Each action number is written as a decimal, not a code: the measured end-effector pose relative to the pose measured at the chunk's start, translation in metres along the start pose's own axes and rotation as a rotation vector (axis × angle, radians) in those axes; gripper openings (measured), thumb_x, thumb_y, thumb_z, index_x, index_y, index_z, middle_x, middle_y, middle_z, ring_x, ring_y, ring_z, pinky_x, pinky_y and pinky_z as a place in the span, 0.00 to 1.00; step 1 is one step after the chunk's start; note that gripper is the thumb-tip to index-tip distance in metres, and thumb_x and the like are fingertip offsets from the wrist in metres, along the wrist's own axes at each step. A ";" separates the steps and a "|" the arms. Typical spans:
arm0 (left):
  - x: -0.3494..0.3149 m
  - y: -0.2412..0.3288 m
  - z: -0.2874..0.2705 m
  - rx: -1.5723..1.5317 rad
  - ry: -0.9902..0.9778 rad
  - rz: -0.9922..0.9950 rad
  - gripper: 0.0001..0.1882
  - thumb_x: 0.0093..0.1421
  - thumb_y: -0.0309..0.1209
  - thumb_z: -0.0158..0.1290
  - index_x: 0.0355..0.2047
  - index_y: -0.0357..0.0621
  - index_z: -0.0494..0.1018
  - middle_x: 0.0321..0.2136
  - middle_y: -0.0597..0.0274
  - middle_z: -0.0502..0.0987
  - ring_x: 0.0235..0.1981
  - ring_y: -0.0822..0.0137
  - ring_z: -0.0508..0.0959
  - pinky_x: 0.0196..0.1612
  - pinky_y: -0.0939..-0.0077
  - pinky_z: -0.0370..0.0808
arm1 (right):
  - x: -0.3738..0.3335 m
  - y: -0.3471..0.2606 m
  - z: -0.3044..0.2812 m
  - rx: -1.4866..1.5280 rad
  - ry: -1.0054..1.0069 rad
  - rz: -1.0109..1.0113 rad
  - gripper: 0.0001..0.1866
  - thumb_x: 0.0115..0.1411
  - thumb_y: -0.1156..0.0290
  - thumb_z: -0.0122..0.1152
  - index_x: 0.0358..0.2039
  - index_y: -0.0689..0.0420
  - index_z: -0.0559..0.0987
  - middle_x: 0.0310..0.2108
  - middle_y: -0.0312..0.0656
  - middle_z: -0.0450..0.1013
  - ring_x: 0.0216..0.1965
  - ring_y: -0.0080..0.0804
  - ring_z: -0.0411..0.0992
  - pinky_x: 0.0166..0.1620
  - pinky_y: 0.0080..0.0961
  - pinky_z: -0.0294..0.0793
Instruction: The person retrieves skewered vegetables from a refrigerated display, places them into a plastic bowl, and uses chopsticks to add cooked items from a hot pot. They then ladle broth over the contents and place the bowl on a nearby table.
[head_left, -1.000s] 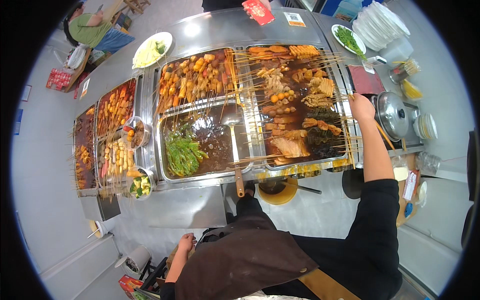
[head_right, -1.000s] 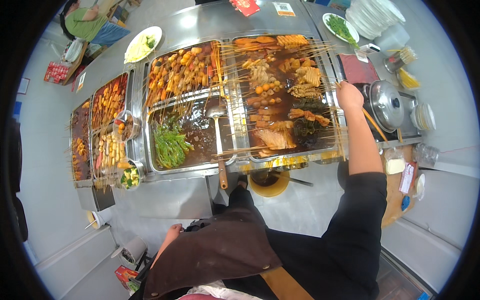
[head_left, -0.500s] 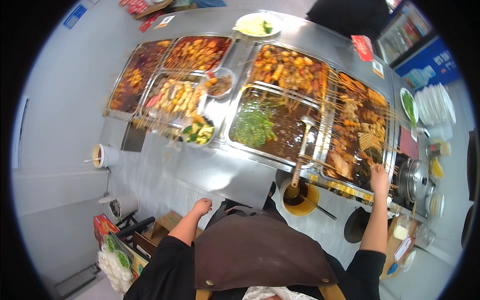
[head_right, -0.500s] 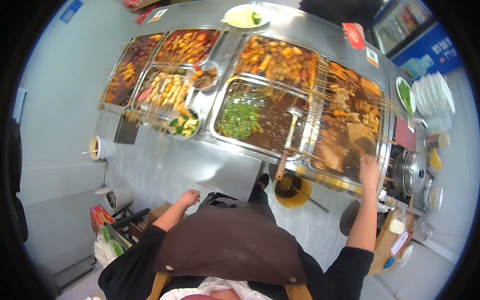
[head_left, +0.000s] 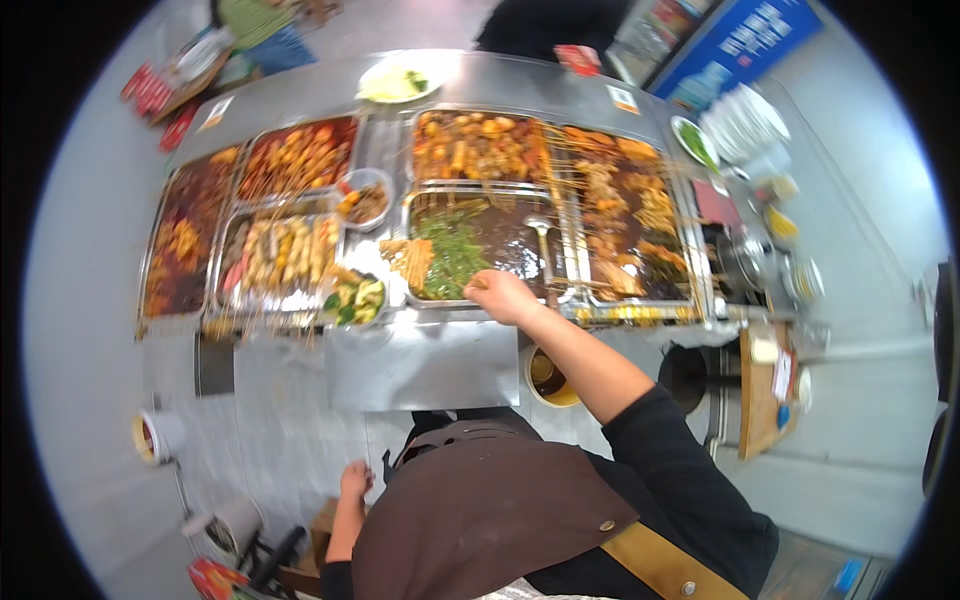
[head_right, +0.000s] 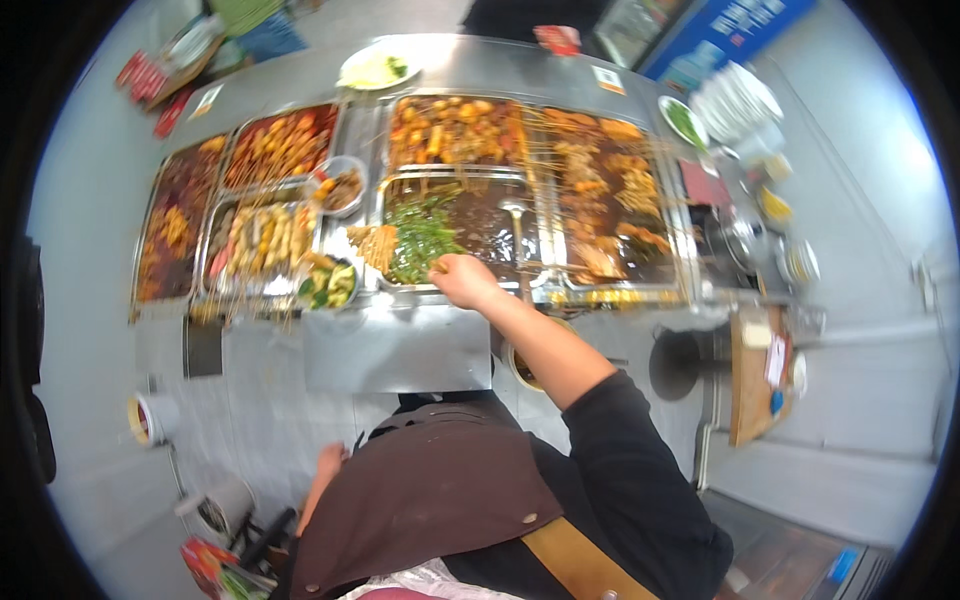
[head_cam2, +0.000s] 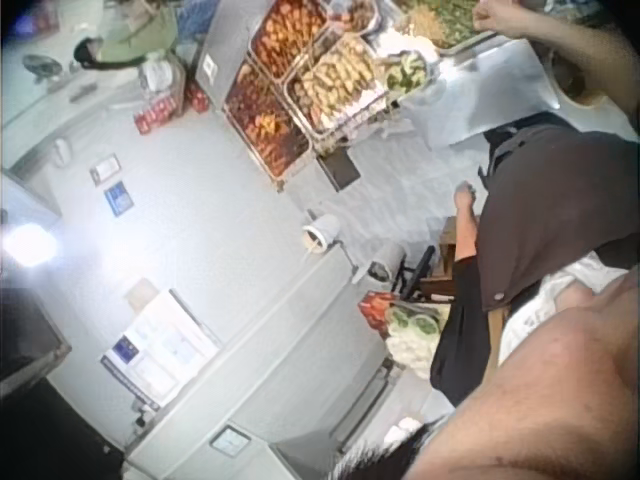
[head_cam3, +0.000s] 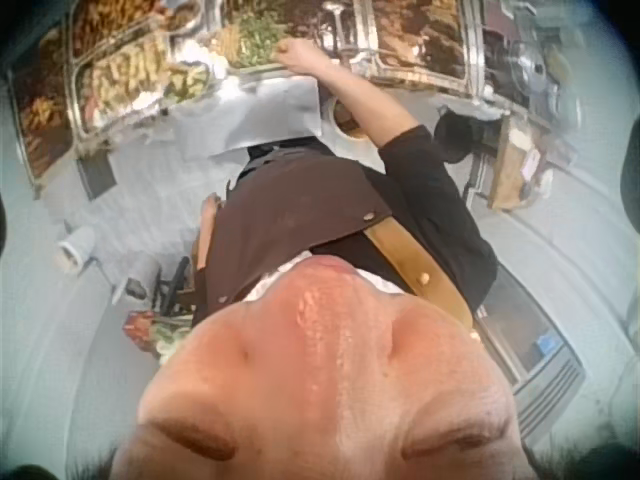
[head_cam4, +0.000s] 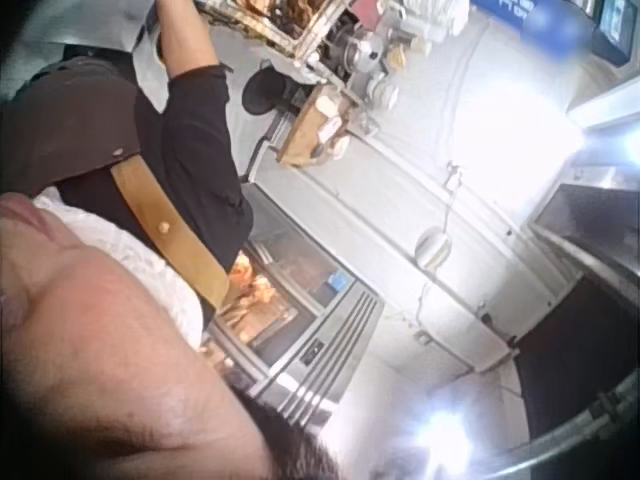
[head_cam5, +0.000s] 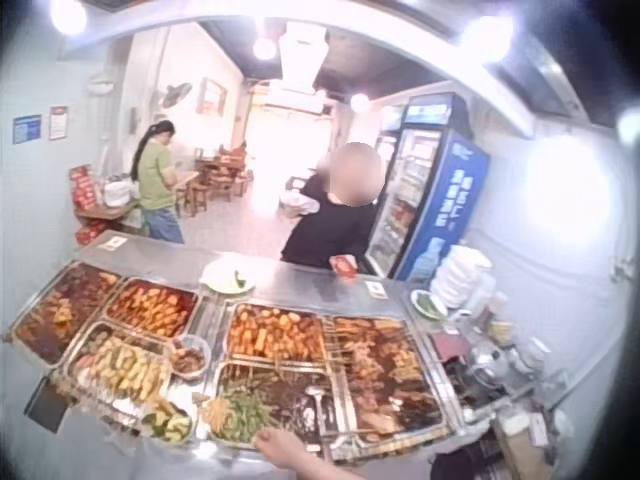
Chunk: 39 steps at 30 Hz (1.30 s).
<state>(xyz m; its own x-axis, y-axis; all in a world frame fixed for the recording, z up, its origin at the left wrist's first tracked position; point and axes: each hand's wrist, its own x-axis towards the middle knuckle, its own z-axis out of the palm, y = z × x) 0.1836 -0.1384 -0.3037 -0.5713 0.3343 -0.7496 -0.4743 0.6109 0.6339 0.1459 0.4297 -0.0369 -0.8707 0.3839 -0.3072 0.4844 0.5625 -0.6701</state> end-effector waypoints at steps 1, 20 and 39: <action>0.000 -0.015 -0.011 0.154 -0.008 0.136 0.16 0.67 0.39 0.44 0.26 0.43 0.71 0.19 0.62 0.72 0.18 0.66 0.72 0.20 0.71 0.68 | 0.001 0.004 0.002 0.032 0.018 0.029 0.18 0.60 0.55 0.59 0.36 0.59 0.80 0.35 0.55 0.78 0.39 0.55 0.76 0.44 0.45 0.74; 0.004 0.120 0.071 0.144 -0.009 -0.126 0.15 0.69 0.37 0.49 0.49 0.41 0.72 0.34 0.62 0.77 0.29 0.69 0.79 0.23 0.79 0.70 | -0.031 0.338 -0.333 -0.640 0.427 0.664 0.14 0.64 0.64 0.50 0.44 0.54 0.80 0.44 0.51 0.79 0.47 0.51 0.77 0.50 0.45 0.76; -0.009 0.454 0.259 0.678 0.006 0.310 0.14 0.68 0.36 0.51 0.46 0.39 0.77 0.37 0.52 0.80 0.40 0.60 0.80 0.44 0.69 0.75 | -0.050 0.300 -0.403 -0.313 1.025 0.312 0.20 0.67 0.48 0.50 0.49 0.43 0.82 0.39 0.42 0.82 0.43 0.45 0.79 0.45 0.37 0.76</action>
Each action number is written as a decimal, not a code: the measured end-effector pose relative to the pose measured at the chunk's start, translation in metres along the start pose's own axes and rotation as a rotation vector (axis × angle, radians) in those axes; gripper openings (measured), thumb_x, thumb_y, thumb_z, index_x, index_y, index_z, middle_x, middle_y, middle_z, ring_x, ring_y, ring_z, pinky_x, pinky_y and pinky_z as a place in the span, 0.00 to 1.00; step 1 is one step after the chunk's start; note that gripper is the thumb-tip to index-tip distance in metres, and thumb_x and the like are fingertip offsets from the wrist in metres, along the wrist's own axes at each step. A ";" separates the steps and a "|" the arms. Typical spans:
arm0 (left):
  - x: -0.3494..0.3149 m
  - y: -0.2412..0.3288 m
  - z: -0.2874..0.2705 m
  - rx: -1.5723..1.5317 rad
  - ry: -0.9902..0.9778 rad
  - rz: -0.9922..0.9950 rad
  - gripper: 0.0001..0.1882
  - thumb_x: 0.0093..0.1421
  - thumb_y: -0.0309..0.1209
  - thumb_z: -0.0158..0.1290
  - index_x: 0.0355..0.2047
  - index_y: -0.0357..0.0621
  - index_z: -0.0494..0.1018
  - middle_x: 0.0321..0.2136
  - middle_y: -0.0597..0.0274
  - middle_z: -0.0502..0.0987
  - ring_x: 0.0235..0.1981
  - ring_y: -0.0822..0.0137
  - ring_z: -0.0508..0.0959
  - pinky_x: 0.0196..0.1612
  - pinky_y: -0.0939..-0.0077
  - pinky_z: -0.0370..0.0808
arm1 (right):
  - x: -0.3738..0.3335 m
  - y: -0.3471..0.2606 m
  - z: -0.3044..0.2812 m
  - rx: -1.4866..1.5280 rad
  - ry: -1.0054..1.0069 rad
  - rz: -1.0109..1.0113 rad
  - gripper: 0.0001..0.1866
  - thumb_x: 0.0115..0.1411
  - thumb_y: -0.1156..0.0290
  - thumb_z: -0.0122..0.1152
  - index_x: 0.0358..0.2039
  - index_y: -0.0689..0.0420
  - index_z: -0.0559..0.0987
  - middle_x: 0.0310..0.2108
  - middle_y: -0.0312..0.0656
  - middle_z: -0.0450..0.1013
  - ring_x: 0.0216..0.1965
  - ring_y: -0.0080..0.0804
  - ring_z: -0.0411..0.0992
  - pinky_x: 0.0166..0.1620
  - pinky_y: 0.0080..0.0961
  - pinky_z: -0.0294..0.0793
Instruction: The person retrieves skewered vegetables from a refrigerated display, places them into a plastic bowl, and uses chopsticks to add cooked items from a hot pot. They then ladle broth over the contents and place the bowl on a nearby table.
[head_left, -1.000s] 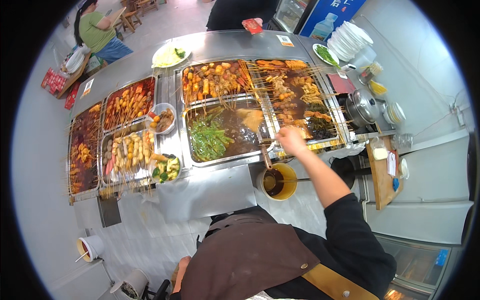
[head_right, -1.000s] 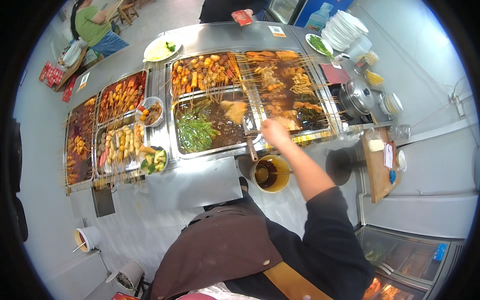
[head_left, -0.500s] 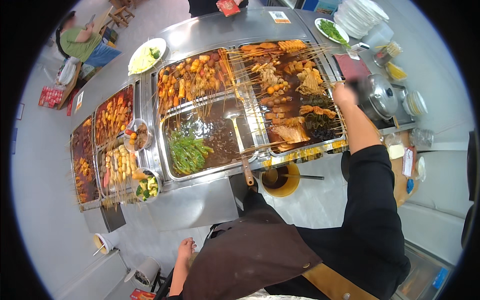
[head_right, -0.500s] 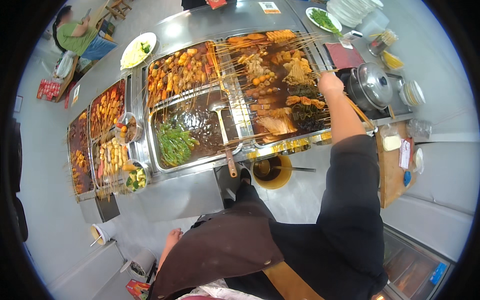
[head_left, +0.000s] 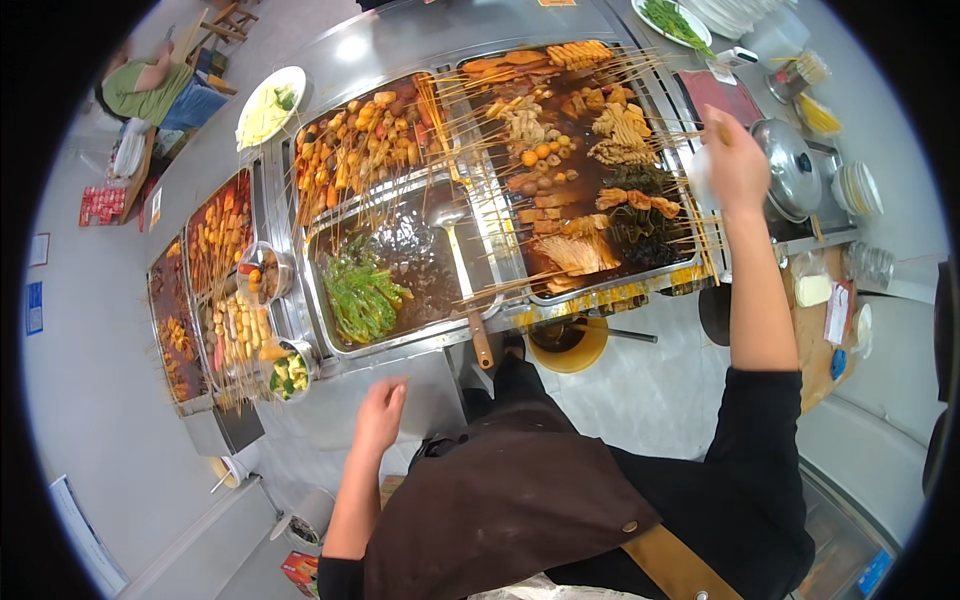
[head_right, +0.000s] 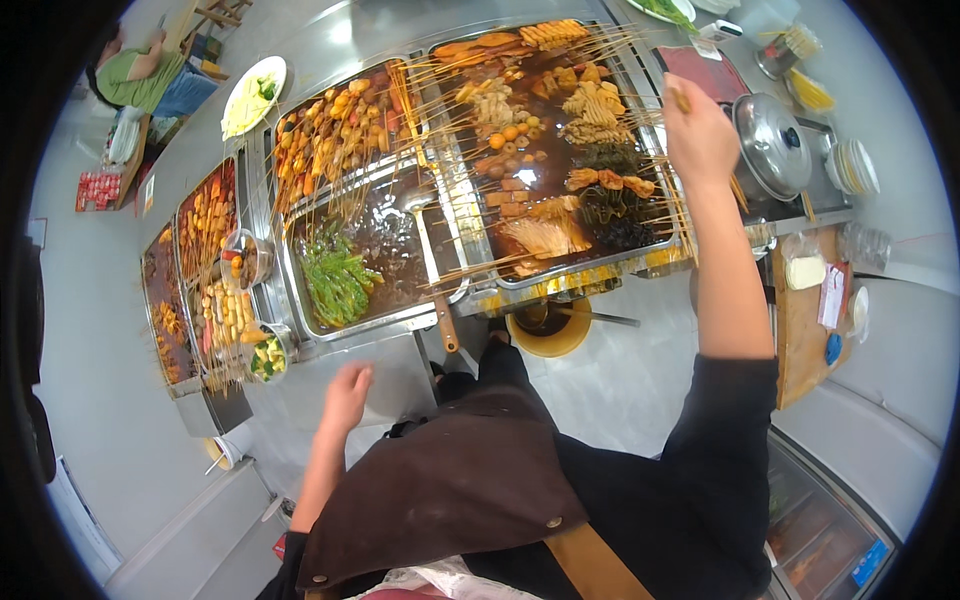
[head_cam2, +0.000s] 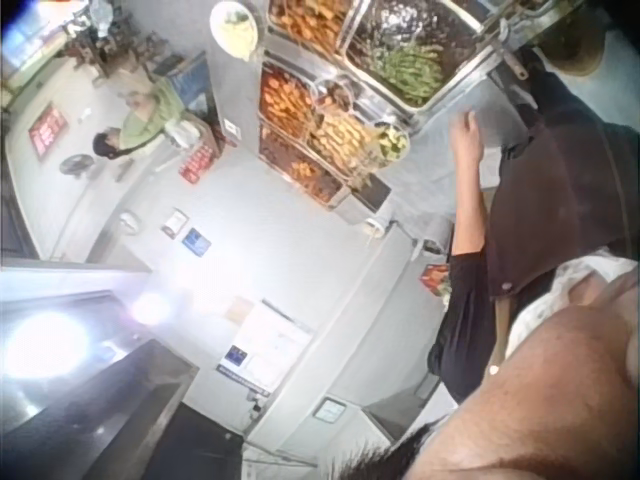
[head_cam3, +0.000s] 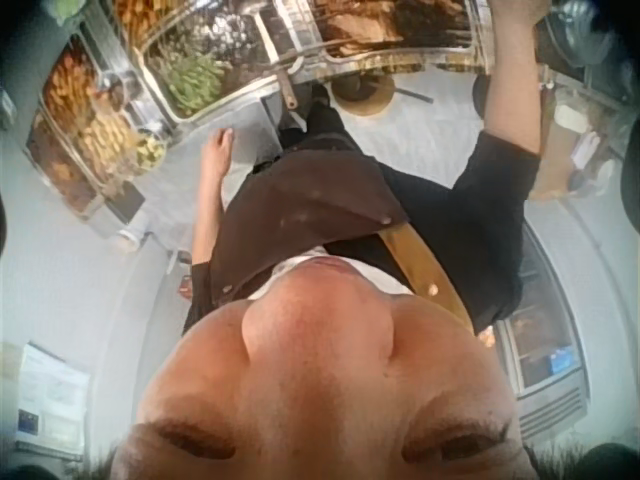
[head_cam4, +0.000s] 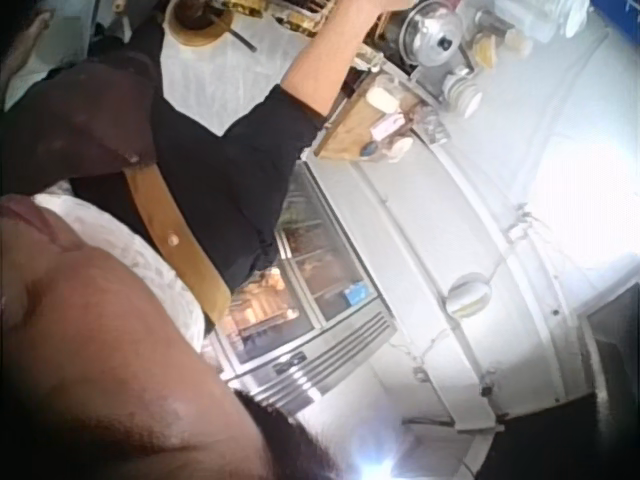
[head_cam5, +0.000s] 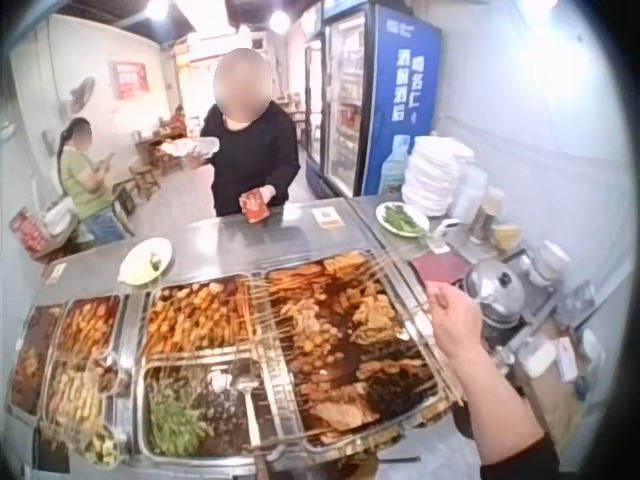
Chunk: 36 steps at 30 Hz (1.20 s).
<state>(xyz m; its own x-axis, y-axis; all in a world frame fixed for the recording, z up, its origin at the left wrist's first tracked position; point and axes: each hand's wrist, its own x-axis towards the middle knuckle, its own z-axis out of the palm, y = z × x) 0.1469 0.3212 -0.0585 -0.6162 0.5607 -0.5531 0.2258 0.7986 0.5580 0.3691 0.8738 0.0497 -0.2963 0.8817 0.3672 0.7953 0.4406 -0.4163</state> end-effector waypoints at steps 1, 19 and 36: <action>0.016 0.022 -0.001 0.008 0.022 0.088 0.14 0.68 0.36 0.51 0.46 0.41 0.77 0.38 0.51 0.79 0.39 0.58 0.80 0.45 0.67 0.76 | -0.012 0.001 -0.018 0.224 0.031 -0.036 0.21 0.69 0.49 0.51 0.50 0.47 0.82 0.34 0.38 0.82 0.39 0.33 0.80 0.44 0.29 0.75; 0.317 0.259 0.060 0.763 0.216 0.477 0.14 0.59 0.26 0.49 0.46 0.43 0.75 0.49 0.49 0.73 0.48 0.46 0.78 0.49 0.54 0.77 | -0.248 0.059 -0.053 1.397 0.297 0.841 0.23 0.74 0.50 0.40 0.30 0.55 0.71 0.25 0.37 0.66 0.22 0.27 0.64 0.25 0.24 0.61; 0.314 0.260 0.056 0.485 0.233 0.454 0.11 0.62 0.38 0.54 0.41 0.48 0.78 0.41 0.52 0.78 0.42 0.49 0.79 0.47 0.57 0.74 | -0.268 0.066 -0.034 1.433 0.281 0.965 0.23 0.73 0.50 0.42 0.31 0.55 0.71 0.23 0.37 0.67 0.22 0.27 0.66 0.27 0.25 0.64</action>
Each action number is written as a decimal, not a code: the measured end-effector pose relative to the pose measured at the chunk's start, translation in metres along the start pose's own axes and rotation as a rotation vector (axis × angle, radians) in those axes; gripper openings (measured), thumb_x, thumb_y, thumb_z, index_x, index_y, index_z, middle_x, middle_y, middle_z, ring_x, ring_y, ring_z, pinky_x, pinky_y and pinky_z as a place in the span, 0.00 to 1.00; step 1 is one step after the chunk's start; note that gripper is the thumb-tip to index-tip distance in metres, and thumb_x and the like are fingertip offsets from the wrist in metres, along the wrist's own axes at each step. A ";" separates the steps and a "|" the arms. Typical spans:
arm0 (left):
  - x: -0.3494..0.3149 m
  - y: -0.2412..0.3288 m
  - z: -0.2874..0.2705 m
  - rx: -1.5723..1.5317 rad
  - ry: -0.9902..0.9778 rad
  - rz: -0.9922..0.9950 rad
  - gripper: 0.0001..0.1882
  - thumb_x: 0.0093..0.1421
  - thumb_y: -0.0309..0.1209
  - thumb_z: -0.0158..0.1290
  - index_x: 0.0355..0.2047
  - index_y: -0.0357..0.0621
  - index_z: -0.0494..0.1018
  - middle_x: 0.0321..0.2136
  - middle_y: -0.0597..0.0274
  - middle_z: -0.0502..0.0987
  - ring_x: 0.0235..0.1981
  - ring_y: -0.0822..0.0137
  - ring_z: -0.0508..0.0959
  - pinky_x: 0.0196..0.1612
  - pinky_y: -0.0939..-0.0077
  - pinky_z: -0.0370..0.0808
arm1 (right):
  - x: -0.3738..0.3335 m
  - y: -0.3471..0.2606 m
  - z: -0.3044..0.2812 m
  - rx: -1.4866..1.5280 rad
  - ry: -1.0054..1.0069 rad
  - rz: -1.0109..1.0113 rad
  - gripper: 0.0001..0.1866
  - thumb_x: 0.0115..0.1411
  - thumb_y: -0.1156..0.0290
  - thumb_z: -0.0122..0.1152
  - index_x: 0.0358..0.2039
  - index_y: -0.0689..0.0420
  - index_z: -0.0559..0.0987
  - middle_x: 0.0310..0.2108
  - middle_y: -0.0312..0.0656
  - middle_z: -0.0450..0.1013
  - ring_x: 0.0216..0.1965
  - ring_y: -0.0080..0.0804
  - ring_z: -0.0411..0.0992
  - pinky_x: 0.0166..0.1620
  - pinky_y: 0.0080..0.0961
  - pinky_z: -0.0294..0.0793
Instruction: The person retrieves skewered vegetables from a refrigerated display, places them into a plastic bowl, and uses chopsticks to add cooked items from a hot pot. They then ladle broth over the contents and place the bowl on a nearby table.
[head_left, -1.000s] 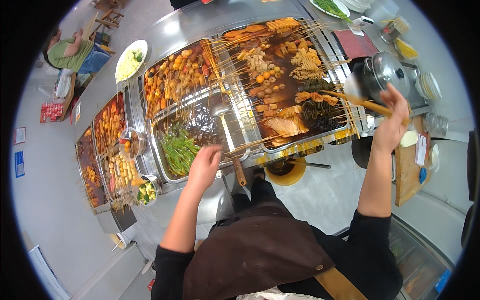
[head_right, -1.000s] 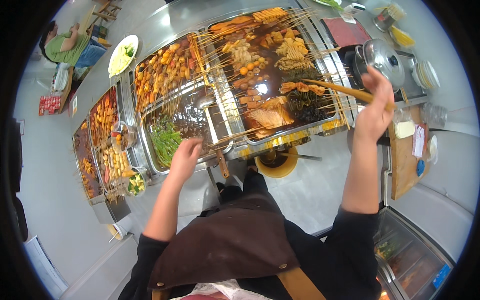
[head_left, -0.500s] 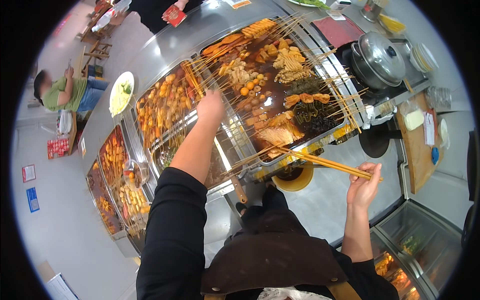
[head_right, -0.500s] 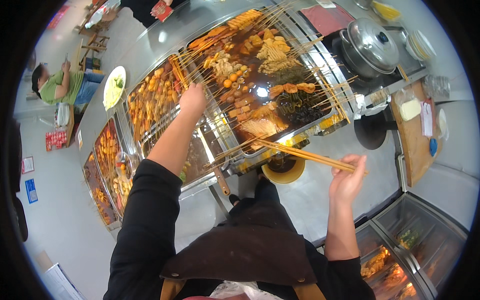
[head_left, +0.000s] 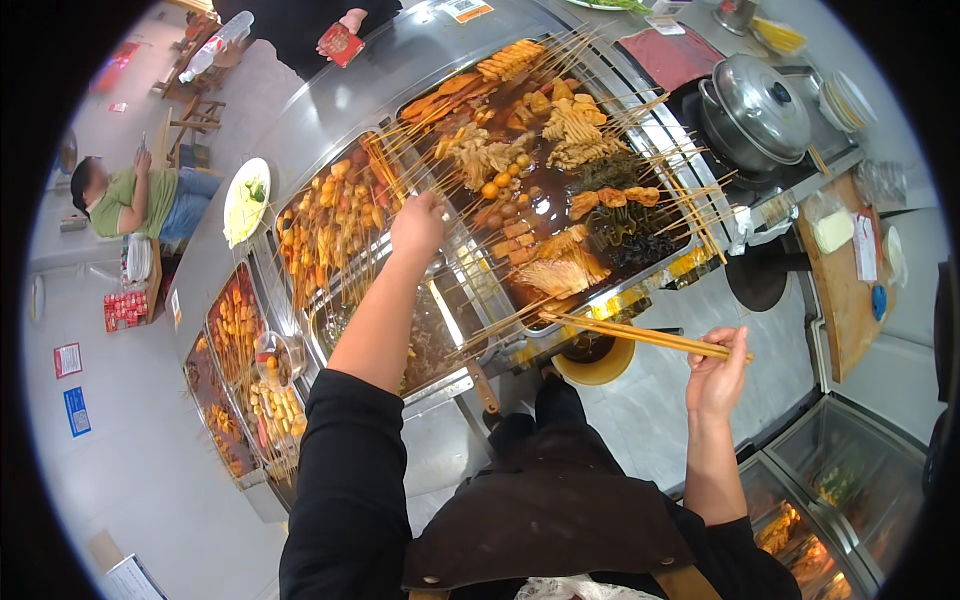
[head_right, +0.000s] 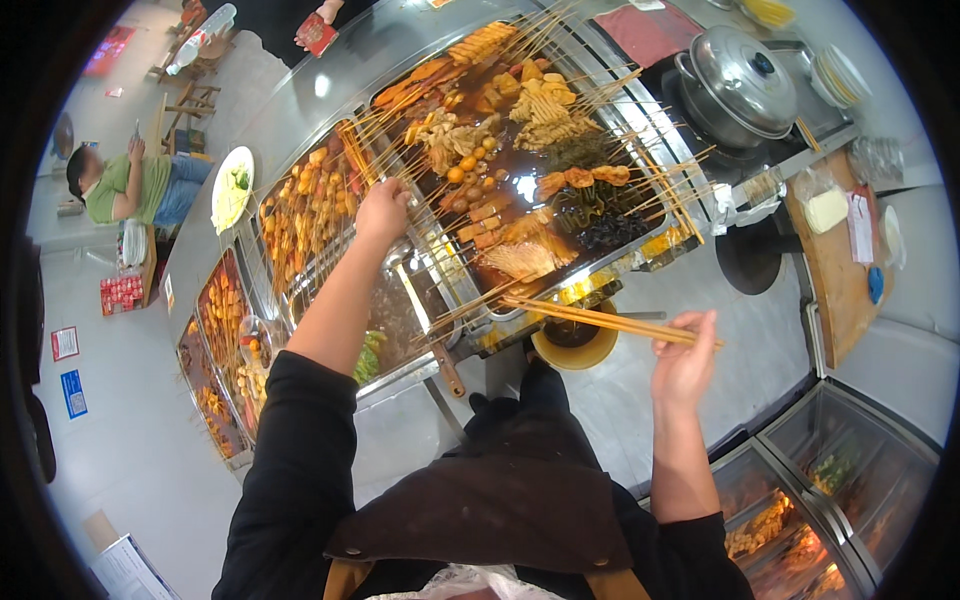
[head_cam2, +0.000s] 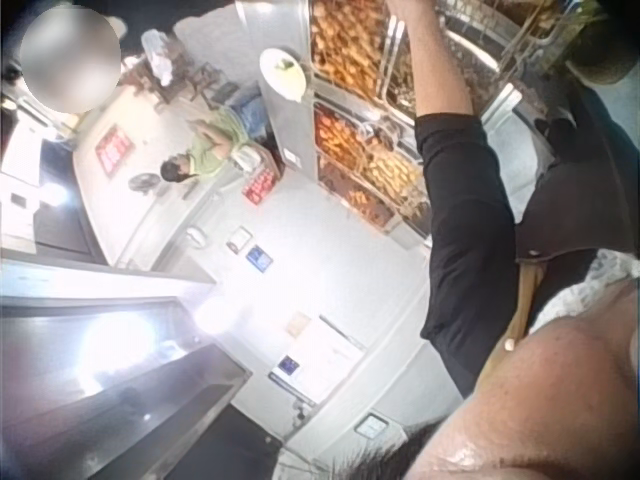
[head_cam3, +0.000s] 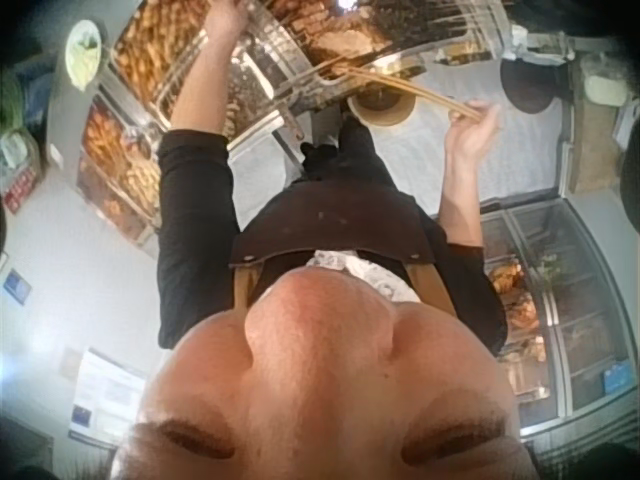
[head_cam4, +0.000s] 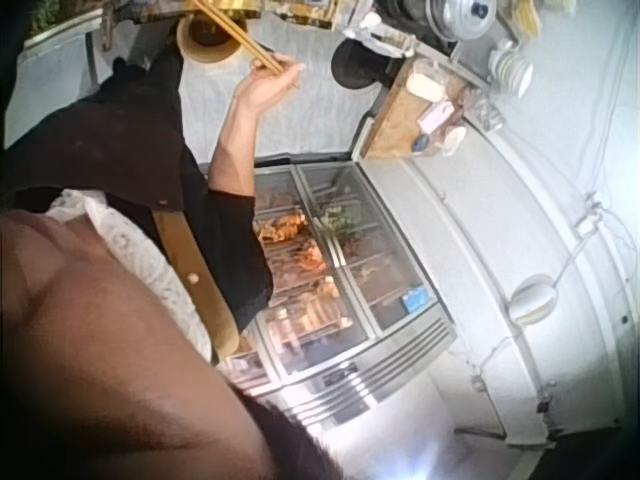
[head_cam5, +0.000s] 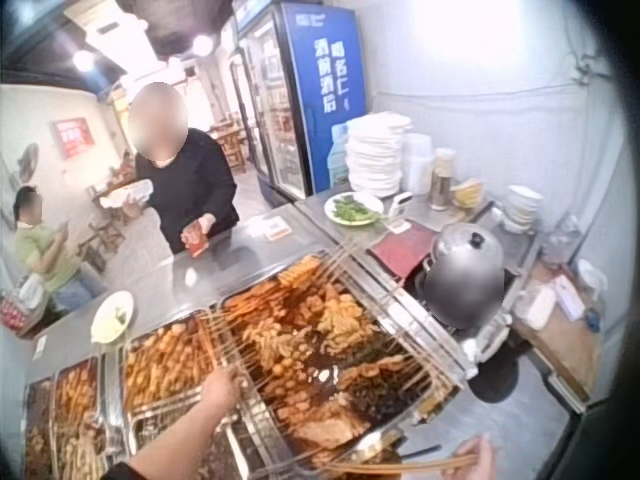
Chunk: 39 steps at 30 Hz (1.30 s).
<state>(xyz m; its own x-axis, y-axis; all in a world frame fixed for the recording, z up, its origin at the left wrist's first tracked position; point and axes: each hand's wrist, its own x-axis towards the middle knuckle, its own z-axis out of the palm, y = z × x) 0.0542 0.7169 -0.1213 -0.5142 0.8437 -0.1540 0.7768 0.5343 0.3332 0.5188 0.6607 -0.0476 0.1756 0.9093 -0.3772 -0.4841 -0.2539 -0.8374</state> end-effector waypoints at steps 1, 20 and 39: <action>-0.001 0.002 -0.004 -0.037 -0.008 -0.012 0.11 0.62 0.37 0.54 0.41 0.48 0.78 0.40 0.52 0.78 0.42 0.50 0.79 0.47 0.57 0.74 | 0.000 0.001 0.002 0.008 0.001 -0.003 0.23 0.73 0.50 0.42 0.31 0.55 0.71 0.23 0.37 0.67 0.22 0.27 0.66 0.27 0.24 0.64; -0.057 0.006 -0.047 -0.167 -0.031 -0.098 0.12 0.61 0.39 0.55 0.40 0.48 0.80 0.36 0.54 0.79 0.39 0.53 0.80 0.44 0.62 0.75 | 0.089 0.034 0.108 -0.397 -0.392 -0.336 0.16 0.72 0.62 0.52 0.45 0.64 0.76 0.39 0.42 0.76 0.36 0.27 0.76 0.41 0.24 0.77; -0.036 0.011 0.004 -0.112 -0.103 -0.170 0.10 0.63 0.38 0.53 0.39 0.47 0.75 0.36 0.51 0.81 0.40 0.47 0.80 0.45 0.56 0.75 | 0.167 0.042 0.203 -0.980 -0.665 -0.797 0.11 0.65 0.66 0.59 0.35 0.62 0.78 0.33 0.46 0.74 0.35 0.43 0.74 0.41 0.30 0.73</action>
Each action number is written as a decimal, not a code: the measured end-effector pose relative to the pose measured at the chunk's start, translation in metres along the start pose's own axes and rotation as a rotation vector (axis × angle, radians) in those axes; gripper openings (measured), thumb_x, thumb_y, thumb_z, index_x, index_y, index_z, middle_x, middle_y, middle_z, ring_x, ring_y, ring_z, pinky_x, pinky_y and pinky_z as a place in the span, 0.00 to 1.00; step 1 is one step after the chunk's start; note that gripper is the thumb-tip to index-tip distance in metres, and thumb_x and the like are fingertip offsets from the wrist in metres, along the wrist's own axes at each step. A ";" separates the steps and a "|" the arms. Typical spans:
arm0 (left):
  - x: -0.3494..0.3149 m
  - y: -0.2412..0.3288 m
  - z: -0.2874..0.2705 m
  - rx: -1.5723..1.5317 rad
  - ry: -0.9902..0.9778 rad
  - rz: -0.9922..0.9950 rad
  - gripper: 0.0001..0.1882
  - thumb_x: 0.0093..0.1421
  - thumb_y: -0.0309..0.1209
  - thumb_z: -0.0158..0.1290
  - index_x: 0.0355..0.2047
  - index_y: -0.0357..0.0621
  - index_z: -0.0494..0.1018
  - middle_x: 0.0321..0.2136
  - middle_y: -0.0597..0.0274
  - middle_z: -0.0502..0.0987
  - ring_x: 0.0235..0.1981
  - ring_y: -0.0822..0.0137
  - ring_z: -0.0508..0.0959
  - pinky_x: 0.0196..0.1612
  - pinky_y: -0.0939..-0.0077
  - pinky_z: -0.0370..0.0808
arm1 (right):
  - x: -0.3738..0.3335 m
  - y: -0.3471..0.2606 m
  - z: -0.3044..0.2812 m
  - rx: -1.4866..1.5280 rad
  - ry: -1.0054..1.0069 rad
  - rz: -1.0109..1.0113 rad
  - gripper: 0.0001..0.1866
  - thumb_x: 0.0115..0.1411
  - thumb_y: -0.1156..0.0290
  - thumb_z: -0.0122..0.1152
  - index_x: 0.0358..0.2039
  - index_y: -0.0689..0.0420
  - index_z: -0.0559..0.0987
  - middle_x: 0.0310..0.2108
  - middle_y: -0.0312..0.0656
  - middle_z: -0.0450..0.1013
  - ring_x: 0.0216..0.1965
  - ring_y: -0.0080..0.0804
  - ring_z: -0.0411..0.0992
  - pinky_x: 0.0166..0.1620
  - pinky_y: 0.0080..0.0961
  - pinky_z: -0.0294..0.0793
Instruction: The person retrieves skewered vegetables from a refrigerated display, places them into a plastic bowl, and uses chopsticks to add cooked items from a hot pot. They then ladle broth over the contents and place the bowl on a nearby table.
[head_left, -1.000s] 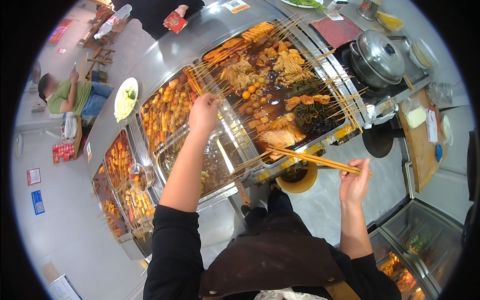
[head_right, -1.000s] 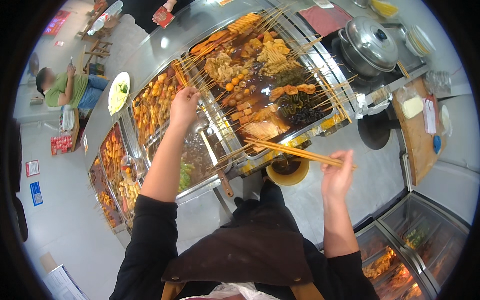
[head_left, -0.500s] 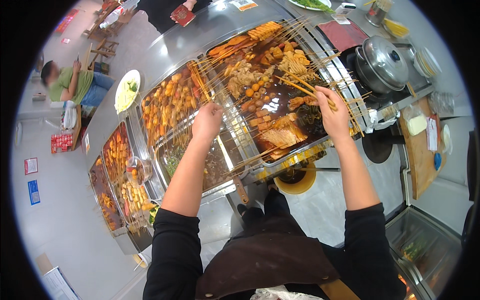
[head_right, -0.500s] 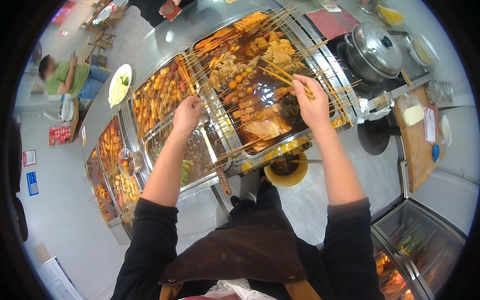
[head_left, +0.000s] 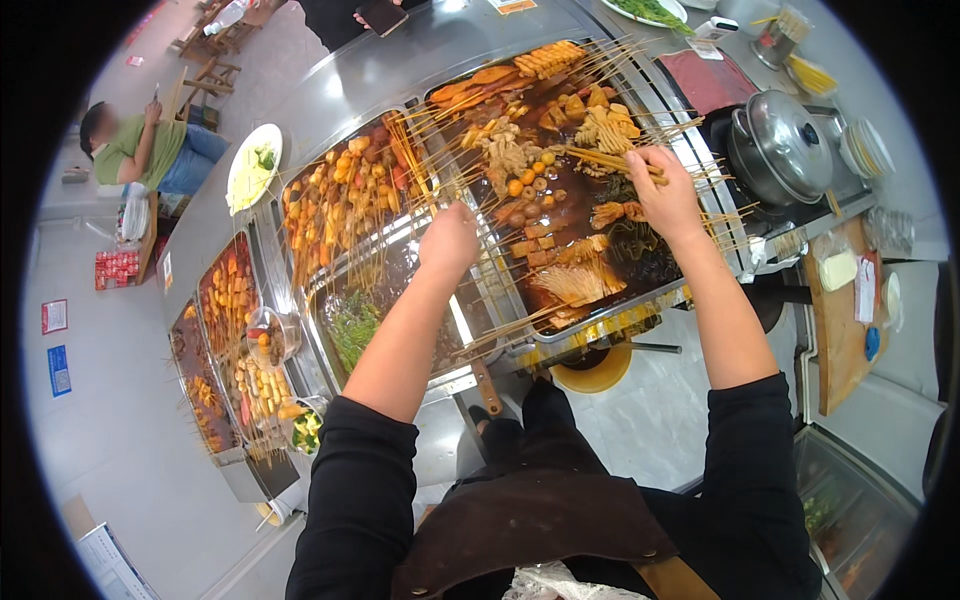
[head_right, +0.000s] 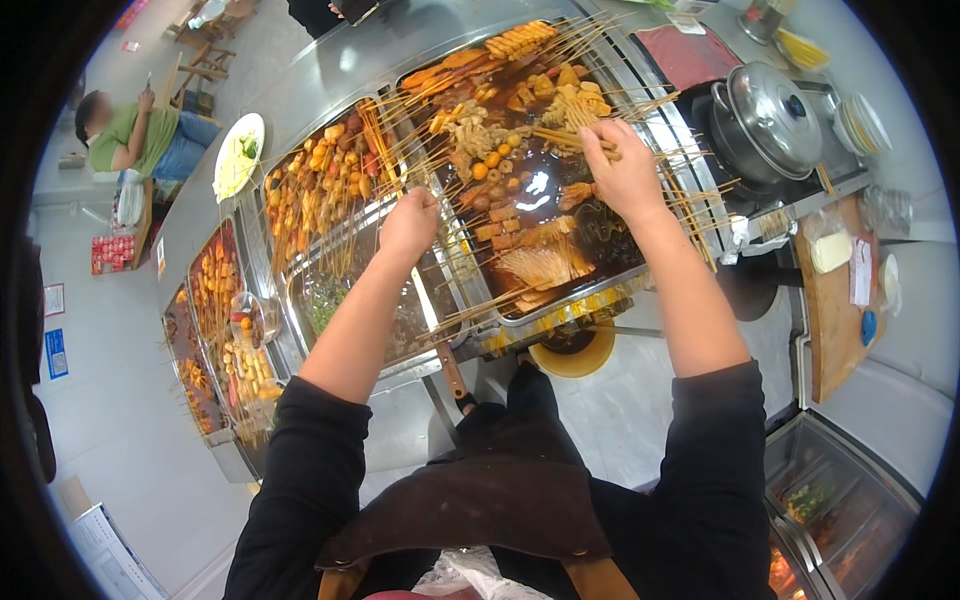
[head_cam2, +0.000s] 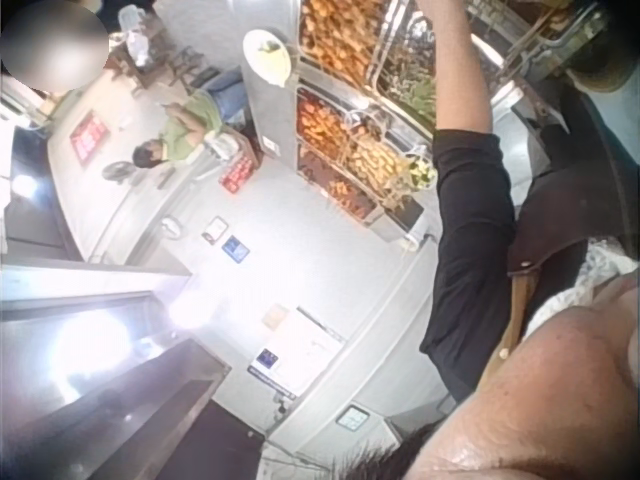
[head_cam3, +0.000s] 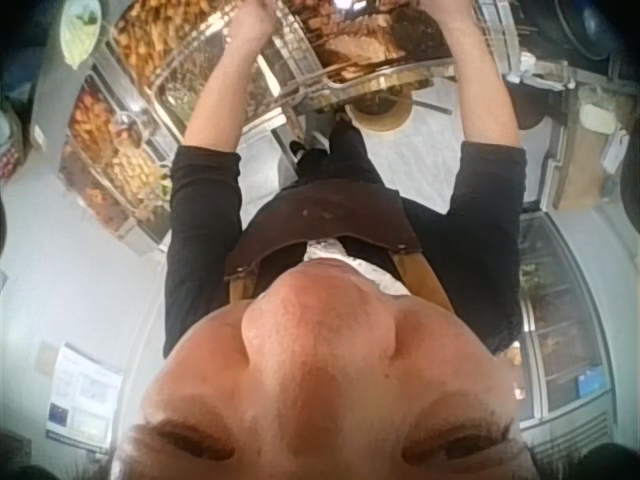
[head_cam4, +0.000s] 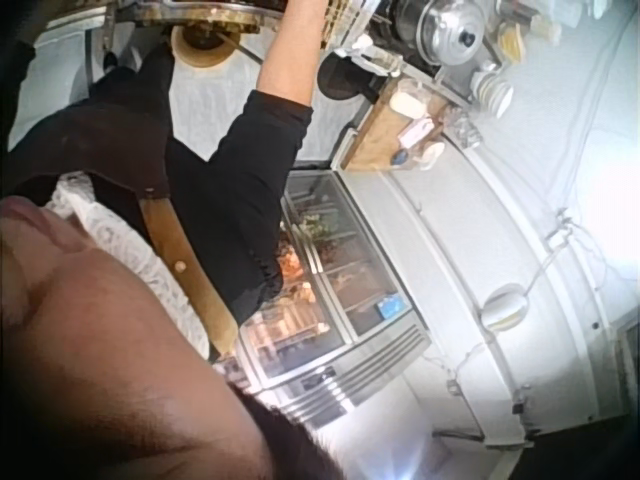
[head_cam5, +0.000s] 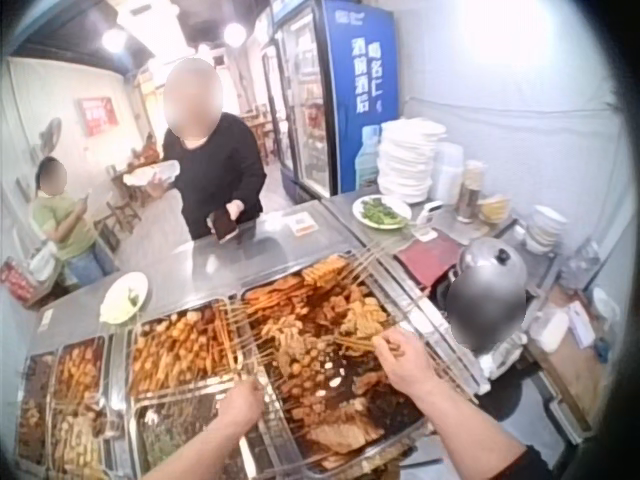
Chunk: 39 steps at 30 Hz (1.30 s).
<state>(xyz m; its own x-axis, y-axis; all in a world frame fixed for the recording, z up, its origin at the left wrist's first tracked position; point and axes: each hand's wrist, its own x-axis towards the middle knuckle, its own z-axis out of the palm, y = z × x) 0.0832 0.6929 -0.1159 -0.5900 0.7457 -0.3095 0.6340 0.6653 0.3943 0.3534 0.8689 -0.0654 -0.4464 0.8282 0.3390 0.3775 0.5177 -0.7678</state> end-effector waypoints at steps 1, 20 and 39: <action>0.000 -0.001 0.003 0.011 0.002 0.008 0.10 0.63 0.38 0.53 0.39 0.47 0.75 0.36 0.51 0.80 0.40 0.48 0.80 0.45 0.56 0.75 | 0.000 0.000 -0.002 0.015 0.002 -0.019 0.11 0.65 0.66 0.60 0.35 0.63 0.78 0.33 0.46 0.74 0.35 0.43 0.74 0.41 0.30 0.73; 0.000 -0.020 0.011 0.129 -0.045 0.097 0.09 0.64 0.34 0.47 0.39 0.45 0.72 0.38 0.47 0.79 0.41 0.45 0.79 0.45 0.52 0.74 | -0.011 0.006 -0.005 0.236 0.146 0.144 0.15 0.69 0.64 0.55 0.34 0.65 0.78 0.31 0.42 0.74 0.32 0.32 0.76 0.39 0.25 0.75; -0.056 -0.031 -0.040 -0.272 -0.033 0.039 0.13 0.62 0.37 0.56 0.43 0.44 0.77 0.38 0.53 0.80 0.39 0.55 0.80 0.44 0.65 0.74 | -0.128 -0.020 -0.054 0.904 0.548 0.533 0.16 0.71 0.63 0.51 0.39 0.66 0.74 0.35 0.52 0.78 0.37 0.44 0.81 0.43 0.35 0.83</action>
<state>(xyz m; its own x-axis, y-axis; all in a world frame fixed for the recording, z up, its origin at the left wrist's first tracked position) 0.0765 0.6293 -0.0763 -0.5481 0.7746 -0.3156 0.4959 0.6048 0.6231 0.4469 0.7645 -0.0636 0.0838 0.9890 -0.1219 -0.3984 -0.0789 -0.9138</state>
